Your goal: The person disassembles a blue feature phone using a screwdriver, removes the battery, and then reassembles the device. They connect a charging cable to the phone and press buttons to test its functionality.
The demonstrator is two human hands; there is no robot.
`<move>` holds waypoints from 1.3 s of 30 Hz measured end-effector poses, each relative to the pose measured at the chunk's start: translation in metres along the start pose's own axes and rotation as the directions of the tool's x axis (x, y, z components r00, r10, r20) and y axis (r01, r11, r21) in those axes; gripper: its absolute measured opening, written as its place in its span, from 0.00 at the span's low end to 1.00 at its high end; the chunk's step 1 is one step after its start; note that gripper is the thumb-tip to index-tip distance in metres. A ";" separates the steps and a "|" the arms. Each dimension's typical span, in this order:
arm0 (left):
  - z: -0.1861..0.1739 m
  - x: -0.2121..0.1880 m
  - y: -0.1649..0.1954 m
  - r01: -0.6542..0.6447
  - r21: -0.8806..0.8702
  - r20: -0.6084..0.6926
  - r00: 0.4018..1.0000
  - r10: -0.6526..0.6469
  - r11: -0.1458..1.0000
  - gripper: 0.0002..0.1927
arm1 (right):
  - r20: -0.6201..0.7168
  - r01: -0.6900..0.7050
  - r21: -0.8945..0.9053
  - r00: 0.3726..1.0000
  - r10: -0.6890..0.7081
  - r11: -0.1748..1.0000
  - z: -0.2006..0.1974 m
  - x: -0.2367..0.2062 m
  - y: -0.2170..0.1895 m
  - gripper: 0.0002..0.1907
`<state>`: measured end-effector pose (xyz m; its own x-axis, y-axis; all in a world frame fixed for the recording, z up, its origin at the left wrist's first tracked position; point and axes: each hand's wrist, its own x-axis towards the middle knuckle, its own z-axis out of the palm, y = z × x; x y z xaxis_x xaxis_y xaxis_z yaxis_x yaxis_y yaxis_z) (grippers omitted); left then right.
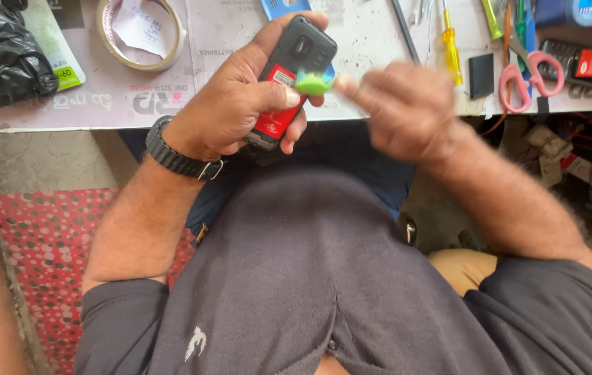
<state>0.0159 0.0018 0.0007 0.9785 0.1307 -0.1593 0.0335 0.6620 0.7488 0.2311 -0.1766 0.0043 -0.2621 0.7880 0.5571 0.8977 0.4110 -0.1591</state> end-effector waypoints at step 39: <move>0.007 0.001 -0.005 0.103 0.069 0.137 0.984 -0.111 0.992 0.40 | -0.011 0.060 0.129 0.998 -0.059 0.990 -0.014 0.008 0.010 0.19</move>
<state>0.0185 -0.0071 0.0011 0.9873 -0.0461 -0.1521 0.1476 0.6196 0.7709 0.2428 -0.1731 0.0188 -0.3105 0.7572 0.5747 0.8270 0.5133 -0.2294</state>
